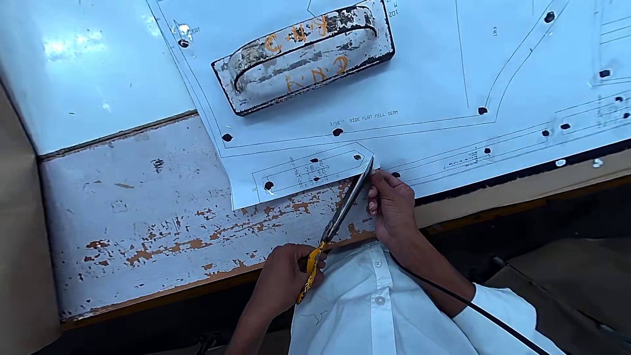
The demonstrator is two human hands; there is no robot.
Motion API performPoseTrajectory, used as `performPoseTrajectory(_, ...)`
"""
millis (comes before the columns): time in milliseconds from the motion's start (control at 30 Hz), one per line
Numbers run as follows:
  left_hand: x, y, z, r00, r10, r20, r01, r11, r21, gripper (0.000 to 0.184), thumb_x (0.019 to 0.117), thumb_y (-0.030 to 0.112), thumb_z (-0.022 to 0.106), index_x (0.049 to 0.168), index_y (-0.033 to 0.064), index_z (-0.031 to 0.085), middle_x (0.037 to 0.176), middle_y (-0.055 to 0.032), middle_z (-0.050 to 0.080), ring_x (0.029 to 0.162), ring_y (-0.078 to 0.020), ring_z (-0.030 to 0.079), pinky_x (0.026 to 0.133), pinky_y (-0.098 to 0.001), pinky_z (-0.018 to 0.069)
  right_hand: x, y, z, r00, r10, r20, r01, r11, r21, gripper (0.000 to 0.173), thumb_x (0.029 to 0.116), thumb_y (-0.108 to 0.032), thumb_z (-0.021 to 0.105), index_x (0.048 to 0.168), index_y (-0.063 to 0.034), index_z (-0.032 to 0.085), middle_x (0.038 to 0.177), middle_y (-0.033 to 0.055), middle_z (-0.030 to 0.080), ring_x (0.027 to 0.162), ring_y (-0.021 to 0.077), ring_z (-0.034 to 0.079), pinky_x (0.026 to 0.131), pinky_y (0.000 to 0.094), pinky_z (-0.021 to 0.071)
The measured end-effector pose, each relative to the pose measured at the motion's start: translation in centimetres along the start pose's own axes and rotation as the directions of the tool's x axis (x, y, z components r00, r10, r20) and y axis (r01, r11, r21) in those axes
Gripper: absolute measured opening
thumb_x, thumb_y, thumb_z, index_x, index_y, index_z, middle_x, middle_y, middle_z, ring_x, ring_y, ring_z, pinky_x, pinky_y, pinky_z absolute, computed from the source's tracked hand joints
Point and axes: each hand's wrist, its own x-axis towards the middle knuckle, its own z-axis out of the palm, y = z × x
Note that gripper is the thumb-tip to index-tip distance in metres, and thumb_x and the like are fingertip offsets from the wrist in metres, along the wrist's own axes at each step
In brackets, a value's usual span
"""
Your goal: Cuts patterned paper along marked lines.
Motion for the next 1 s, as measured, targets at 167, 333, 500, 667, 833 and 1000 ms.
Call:
performPoseTrajectory(167,-0.2,0.1,0.1,1.0,-0.004,-0.009,0.004,0.999,-0.034,0.023,0.0798,0.015,0.076,0.102,0.0122,0.077,0.092,0.006,0.078,0.079,-0.0043,0.072,0.071,-0.0247,0.0598,0.0,-0.1,0.0,1.0,0.008,-0.002,-0.008,1.0,-0.001,0.01,0.1019,-0.009,0.062,0.099,-0.0009,0.066,0.056,0.0002,0.056,0.039,0.0022,0.048,0.035,0.0148,0.0394)
performPoseTrajectory(333,0.1,0.5,-0.1,1.0,-0.003,-0.005,0.003,1.0,0.005,0.024,0.0823,0.014,0.076,0.106,0.0138,0.077,0.099,0.0069,0.078,0.08,-0.0044,0.072,0.071,-0.0252,0.0593,0.0,0.0,0.0,1.0,0.006,-0.002,-0.006,1.0,0.006,0.011,0.103,-0.008,0.059,0.098,-0.0007,0.065,0.056,0.0006,0.056,0.039,0.0023,0.048,0.035,0.015,0.0397)
performPoseTrajectory(500,0.5,0.9,0.2,1.0,0.007,-0.012,-0.007,1.0,0.006,0.022,0.0823,0.017,0.076,0.104,0.0146,0.077,0.097,0.0079,0.078,0.079,-0.0039,0.072,0.07,-0.0255,0.0588,-0.1,0.0,-0.1,1.0,0.012,0.003,-0.012,1.0,0.0,0.011,0.1033,-0.008,0.059,0.1,-0.0007,0.065,0.056,0.0004,0.055,0.039,0.0025,0.048,0.035,0.0152,0.0398)
performPoseTrajectory(667,0.7,0.4,0.8,0.999,0.029,-0.023,-0.03,0.999,-0.023,0.025,0.0809,0.019,0.073,0.105,0.0145,0.077,0.098,0.0079,0.078,0.08,-0.0033,0.071,0.07,-0.0246,0.0586,-0.1,-0.1,-0.1,1.0,0.018,0.0,-0.018,1.0,0.001,0.009,0.1022,-0.008,0.061,0.099,-0.0008,0.066,0.055,0.0004,0.055,0.039,0.0025,0.048,0.035,0.0154,0.0397)
performPoseTrajectory(833,0.8,0.4,0.9,0.999,0.026,-0.027,-0.027,0.999,-0.027,0.024,0.0803,0.017,0.074,0.104,0.0148,0.078,0.098,0.0081,0.078,0.081,-0.0029,0.071,0.071,-0.0245,0.0584,-0.1,-0.1,-0.1,1.0,0.01,0.006,-0.01,1.0,-0.004,0.01,0.1023,-0.008,0.06,0.098,-0.0012,0.066,0.055,0.0003,0.056,0.038,0.0024,0.048,0.035,0.0153,0.0397)
performPoseTrajectory(1000,0.9,0.4,0.8,0.999,0.034,-0.025,-0.034,0.999,-0.006,0.022,0.0813,0.017,0.075,0.103,0.0151,0.077,0.096,0.0084,0.078,0.079,-0.0031,0.071,0.07,-0.0254,0.0589,-0.1,0.0,-0.2,1.0,0.008,0.009,-0.007,1.0,-0.026,0.01,0.1027,-0.009,0.06,0.102,-0.0011,0.066,0.056,0.0005,0.056,0.039,0.0027,0.048,0.035,0.0155,0.0399)
